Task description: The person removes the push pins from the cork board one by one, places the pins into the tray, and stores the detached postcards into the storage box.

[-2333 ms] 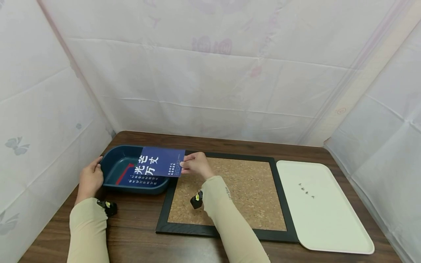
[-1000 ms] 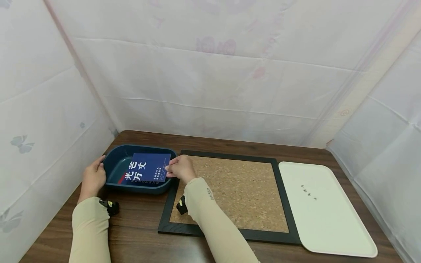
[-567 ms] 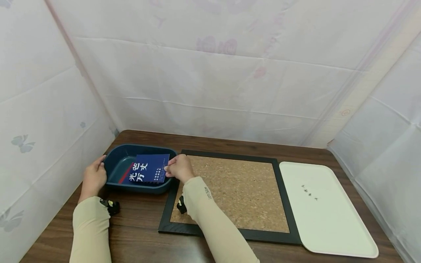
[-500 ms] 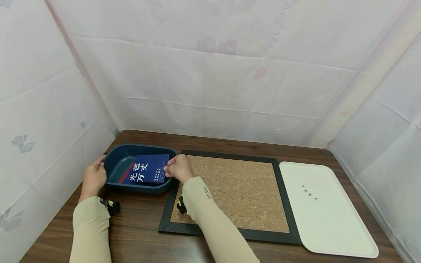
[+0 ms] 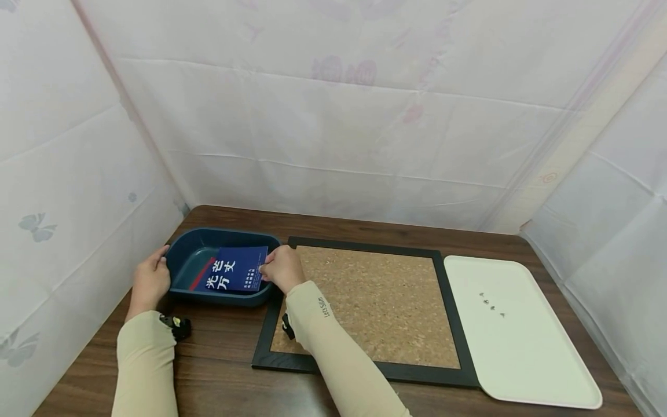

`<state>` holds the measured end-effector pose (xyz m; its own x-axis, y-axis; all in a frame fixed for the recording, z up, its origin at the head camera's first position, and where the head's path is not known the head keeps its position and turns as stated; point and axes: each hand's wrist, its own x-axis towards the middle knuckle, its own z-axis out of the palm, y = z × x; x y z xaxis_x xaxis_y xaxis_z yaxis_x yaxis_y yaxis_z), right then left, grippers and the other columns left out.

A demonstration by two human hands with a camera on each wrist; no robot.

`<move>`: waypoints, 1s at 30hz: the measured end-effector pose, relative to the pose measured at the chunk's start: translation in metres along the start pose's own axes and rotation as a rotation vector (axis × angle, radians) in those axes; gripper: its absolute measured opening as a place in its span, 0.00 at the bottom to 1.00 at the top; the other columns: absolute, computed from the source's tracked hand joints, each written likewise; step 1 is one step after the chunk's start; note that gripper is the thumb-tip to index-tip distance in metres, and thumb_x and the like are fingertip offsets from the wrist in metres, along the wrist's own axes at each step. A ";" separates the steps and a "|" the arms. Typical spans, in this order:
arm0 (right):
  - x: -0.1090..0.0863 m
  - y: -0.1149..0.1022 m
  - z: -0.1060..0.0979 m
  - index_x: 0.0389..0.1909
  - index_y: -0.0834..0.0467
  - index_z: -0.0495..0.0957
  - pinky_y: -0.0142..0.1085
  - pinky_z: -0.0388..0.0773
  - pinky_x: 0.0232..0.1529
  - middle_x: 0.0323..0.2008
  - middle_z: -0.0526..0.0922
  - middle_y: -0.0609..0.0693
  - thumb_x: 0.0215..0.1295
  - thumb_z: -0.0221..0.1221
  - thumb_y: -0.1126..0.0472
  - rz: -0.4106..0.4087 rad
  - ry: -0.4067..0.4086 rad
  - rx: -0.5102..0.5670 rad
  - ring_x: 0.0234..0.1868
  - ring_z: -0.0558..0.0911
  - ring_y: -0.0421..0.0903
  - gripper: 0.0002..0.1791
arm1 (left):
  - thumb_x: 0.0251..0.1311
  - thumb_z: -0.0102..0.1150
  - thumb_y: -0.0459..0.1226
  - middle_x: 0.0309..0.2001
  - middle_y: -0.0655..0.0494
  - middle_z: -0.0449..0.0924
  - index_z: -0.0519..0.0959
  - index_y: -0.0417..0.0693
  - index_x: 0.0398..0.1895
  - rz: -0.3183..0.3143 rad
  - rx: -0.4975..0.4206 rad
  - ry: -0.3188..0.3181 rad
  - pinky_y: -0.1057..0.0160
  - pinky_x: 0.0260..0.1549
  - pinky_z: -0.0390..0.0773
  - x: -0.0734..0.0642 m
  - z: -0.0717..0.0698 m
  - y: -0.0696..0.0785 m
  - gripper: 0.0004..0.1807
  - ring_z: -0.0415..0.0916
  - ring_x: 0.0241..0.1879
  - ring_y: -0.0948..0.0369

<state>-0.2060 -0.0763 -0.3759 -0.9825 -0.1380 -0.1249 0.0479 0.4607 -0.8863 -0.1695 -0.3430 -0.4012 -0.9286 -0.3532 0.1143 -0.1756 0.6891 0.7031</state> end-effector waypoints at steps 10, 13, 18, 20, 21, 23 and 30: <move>-0.001 0.001 0.000 0.24 0.63 0.85 0.26 0.79 0.21 0.21 0.85 0.52 0.54 0.68 0.68 -0.026 -0.007 -0.034 0.18 0.83 0.39 0.04 | 0.74 0.23 0.34 0.68 0.24 0.54 0.55 0.32 0.72 0.003 -0.005 -0.003 0.34 0.64 0.56 -0.001 0.002 0.001 0.26 0.52 0.68 0.31; -0.001 0.001 0.000 0.23 0.63 0.84 0.26 0.80 0.21 0.21 0.85 0.52 0.54 0.68 0.68 -0.025 -0.011 -0.035 0.18 0.83 0.39 0.04 | 0.74 0.24 0.34 0.68 0.24 0.53 0.55 0.32 0.72 0.001 -0.003 -0.003 0.35 0.65 0.55 0.000 0.001 0.000 0.26 0.52 0.68 0.31; -0.001 0.002 0.000 0.23 0.64 0.85 0.26 0.80 0.21 0.22 0.86 0.53 0.54 0.68 0.68 -0.027 -0.018 -0.040 0.18 0.83 0.39 0.04 | 0.75 0.23 0.35 0.68 0.24 0.53 0.55 0.32 0.72 0.001 -0.004 -0.006 0.34 0.64 0.55 0.000 0.001 0.000 0.26 0.51 0.68 0.31; 0.000 0.002 0.000 0.24 0.64 0.85 0.26 0.80 0.21 0.22 0.86 0.53 0.54 0.68 0.68 -0.029 -0.021 -0.048 0.18 0.83 0.39 0.04 | 0.74 0.23 0.34 0.68 0.24 0.53 0.55 0.32 0.72 0.004 -0.007 -0.007 0.35 0.64 0.56 0.000 0.001 0.000 0.27 0.52 0.68 0.31; 0.000 0.002 0.000 0.24 0.64 0.85 0.26 0.80 0.21 0.22 0.86 0.53 0.54 0.68 0.68 -0.028 -0.022 -0.051 0.18 0.83 0.39 0.03 | 0.74 0.23 0.34 0.68 0.24 0.54 0.55 0.32 0.72 0.005 -0.008 -0.006 0.35 0.64 0.56 0.000 0.001 0.001 0.27 0.52 0.68 0.31; 0.000 0.001 0.000 0.25 0.64 0.85 0.26 0.80 0.21 0.22 0.86 0.53 0.55 0.68 0.68 -0.026 -0.025 -0.054 0.18 0.83 0.39 0.03 | 0.74 0.23 0.34 0.68 0.24 0.53 0.55 0.32 0.72 0.007 -0.013 -0.007 0.34 0.64 0.56 0.000 0.001 0.001 0.27 0.52 0.68 0.31; -0.002 0.000 -0.001 0.27 0.64 0.86 0.26 0.80 0.22 0.23 0.86 0.53 0.55 0.68 0.67 -0.017 -0.032 -0.047 0.19 0.83 0.39 0.03 | 0.74 0.23 0.34 0.68 0.24 0.52 0.54 0.32 0.72 0.004 -0.017 -0.011 0.34 0.65 0.55 -0.001 0.000 0.001 0.27 0.50 0.68 0.31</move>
<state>-0.2047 -0.0757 -0.3751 -0.9769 -0.1734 -0.1250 0.0222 0.4990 -0.8663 -0.1687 -0.3422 -0.4008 -0.9327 -0.3436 0.1095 -0.1664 0.6795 0.7146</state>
